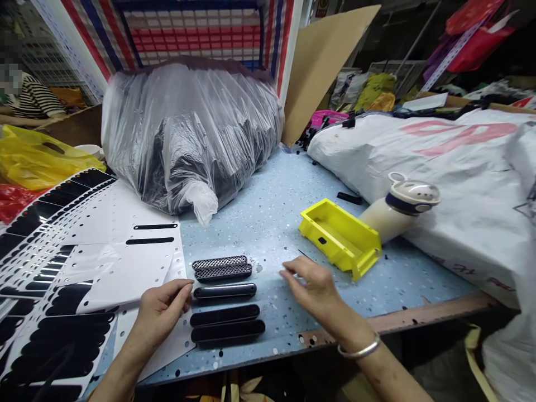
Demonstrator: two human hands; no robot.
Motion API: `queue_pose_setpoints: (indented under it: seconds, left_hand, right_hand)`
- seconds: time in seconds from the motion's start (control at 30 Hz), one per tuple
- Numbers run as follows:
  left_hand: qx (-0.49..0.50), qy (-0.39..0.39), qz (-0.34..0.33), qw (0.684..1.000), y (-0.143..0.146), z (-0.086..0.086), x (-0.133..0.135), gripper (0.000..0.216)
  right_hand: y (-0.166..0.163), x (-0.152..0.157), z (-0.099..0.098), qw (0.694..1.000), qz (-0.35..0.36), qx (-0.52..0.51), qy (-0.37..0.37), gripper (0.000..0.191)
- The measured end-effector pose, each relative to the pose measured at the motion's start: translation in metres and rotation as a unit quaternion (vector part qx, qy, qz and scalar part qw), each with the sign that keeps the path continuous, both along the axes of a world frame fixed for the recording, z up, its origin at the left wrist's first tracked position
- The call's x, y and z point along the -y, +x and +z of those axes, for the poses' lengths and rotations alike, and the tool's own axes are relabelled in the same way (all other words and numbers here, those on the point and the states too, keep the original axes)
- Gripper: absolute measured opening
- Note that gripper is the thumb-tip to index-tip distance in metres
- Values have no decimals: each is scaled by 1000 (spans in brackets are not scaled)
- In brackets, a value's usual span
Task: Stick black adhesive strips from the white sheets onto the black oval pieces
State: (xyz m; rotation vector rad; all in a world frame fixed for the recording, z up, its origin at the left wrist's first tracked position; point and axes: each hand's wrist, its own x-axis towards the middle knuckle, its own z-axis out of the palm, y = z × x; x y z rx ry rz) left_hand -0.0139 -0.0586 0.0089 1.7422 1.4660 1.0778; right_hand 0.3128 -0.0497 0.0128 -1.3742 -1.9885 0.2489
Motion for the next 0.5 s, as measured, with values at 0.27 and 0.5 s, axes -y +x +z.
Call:
queue_pose_setpoints:
  seconds: [0.27,0.5]
  left_hand:
    - [-61,252,-127,957,54,22,4,15]
    - [-151,213,-187,947,84,1,-10,16]
  right_hand:
    - [57,-25,-23,947,-116,293,-63,21]
    - [39,-14,-24,956,-91,273,-54,29]
